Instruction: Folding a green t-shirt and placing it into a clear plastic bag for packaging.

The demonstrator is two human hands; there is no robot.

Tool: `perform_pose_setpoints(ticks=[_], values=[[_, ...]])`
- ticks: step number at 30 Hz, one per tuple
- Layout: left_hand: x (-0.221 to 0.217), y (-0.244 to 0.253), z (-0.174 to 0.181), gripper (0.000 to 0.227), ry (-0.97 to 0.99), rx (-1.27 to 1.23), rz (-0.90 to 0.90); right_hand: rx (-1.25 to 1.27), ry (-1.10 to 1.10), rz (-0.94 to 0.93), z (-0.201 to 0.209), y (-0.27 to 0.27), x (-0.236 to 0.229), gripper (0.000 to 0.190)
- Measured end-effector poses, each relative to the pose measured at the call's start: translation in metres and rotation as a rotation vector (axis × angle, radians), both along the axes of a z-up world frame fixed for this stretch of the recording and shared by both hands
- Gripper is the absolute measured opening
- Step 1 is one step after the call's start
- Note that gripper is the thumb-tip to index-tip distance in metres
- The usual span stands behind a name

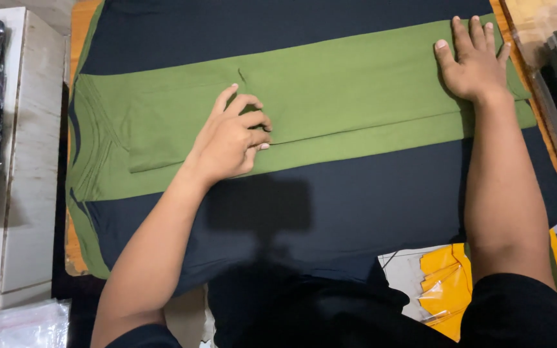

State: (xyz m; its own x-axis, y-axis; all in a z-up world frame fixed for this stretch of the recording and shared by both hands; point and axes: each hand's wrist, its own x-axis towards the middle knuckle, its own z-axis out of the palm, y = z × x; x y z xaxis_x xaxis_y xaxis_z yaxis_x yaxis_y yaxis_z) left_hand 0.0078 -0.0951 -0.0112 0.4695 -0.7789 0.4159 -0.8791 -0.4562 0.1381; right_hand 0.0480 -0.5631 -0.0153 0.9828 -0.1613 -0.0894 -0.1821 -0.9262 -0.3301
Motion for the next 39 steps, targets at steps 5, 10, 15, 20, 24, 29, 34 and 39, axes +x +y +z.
perform_pose_setpoints(ticks=[5, 10, 15, 20, 24, 29, 34, 39], values=[[-0.004, -0.001, 0.005, 0.009, -0.038, 0.011, 0.008, -0.011, 0.029, -0.02, 0.003, 0.002, 0.003, 0.076], [-0.004, -0.004, 0.004, 0.01, -0.026, 0.031, 0.034, 0.002, 0.015, -0.002, -0.003, -0.005, 0.004, 0.071], [-0.015, -0.009, 0.015, 0.019, -0.012, -0.029, 0.074, -0.133, -0.468, 0.237, -0.044, -0.041, 0.022, 0.045], [-0.03, -0.044, 0.016, 0.051, -0.005, -0.014, 0.001, -0.127, -0.627, 0.41, -0.041, -0.03, 0.026, 0.036], [-0.05, -0.061, 0.006, 0.066, 0.163, 0.0, -0.103, 0.041, -0.405, 0.324, -0.04, -0.028, 0.033, 0.047], [-0.056, -0.058, -0.007, 0.068, 0.209, 0.006, -0.066, 0.1, -0.284, 0.228, -0.047, -0.045, 0.05, 0.057], [-0.059, -0.057, -0.007, 0.066, 0.198, 0.026, -0.04, -0.037, -0.538, 0.33, -0.08, -0.098, 0.076, 0.047], [-0.063, -0.056, 0.002, 0.056, -0.05, 0.062, 0.103, -0.343, -0.58, 0.174, -0.059, -0.09, 0.07, 0.046]])
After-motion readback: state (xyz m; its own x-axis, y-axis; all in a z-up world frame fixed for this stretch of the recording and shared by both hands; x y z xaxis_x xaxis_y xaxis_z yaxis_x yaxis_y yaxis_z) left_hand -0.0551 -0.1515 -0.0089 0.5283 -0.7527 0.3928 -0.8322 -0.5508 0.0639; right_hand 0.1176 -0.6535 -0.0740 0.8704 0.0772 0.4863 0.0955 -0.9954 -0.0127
